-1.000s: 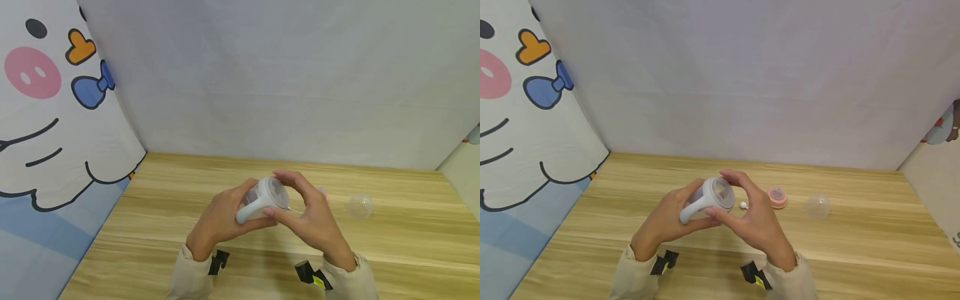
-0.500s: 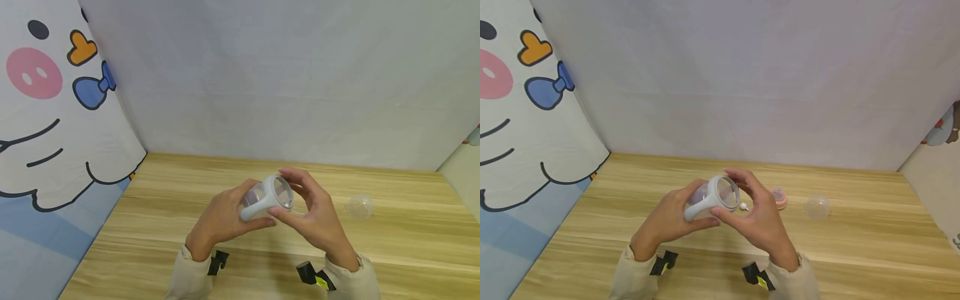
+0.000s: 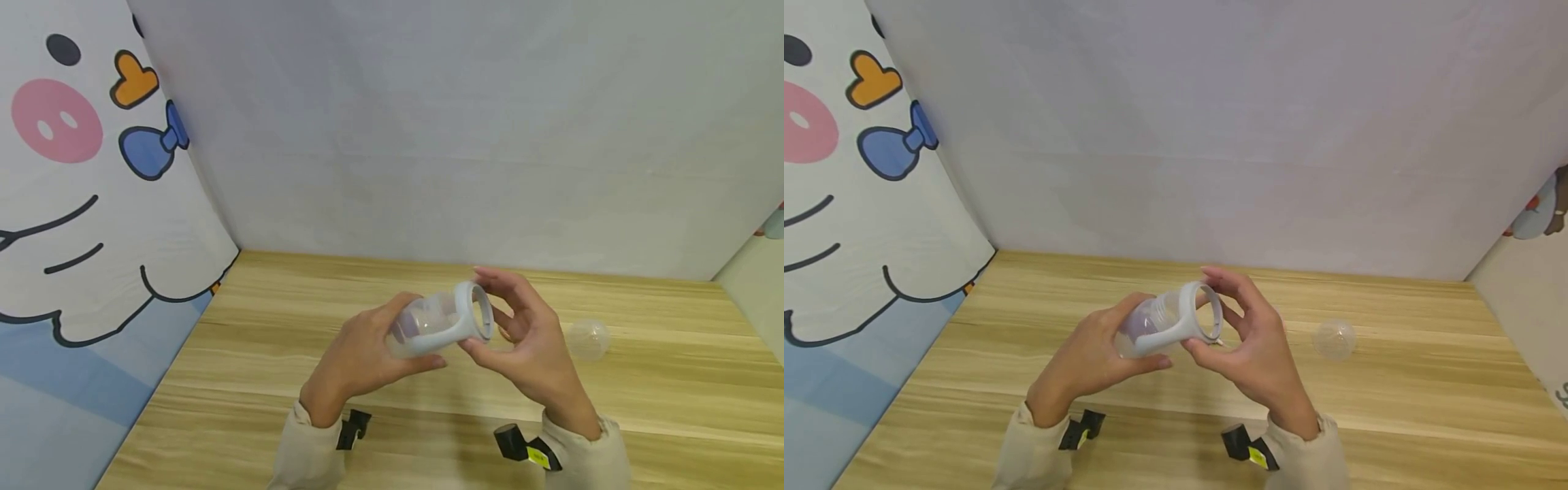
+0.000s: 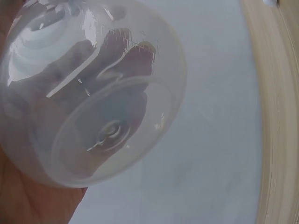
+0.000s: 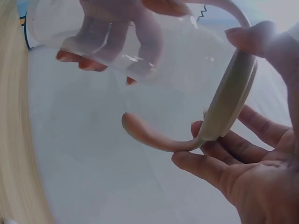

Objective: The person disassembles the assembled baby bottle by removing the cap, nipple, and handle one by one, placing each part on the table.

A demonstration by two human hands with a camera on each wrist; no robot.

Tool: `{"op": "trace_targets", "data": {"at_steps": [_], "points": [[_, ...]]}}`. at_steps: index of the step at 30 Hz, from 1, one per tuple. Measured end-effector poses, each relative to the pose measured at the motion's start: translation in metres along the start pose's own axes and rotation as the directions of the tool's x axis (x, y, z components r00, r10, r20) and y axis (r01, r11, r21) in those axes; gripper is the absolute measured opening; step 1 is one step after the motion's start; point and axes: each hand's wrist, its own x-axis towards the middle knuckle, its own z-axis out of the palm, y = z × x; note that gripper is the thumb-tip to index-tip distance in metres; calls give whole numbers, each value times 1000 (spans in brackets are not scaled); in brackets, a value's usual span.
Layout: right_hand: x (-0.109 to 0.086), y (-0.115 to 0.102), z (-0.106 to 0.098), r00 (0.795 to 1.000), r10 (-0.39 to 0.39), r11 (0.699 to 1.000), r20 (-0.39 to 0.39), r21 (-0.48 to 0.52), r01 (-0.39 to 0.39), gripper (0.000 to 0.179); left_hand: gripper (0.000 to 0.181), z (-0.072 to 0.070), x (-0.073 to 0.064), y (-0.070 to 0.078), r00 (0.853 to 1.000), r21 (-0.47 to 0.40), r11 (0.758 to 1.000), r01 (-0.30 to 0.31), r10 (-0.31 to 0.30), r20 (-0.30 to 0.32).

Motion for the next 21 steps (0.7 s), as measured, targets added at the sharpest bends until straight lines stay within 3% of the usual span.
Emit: {"op": "trace_targets", "data": {"at_steps": [8,21], "points": [[1,1,-14,996,-74,987,47,145,67,77,69,-4,-1,-3,1000,-10,1000,27,-27,-11],[0,6,-27,995,-100,984,-10,151,100,72,65,-8,-2,-6,998,-27,999,40,-41,-53]]}}
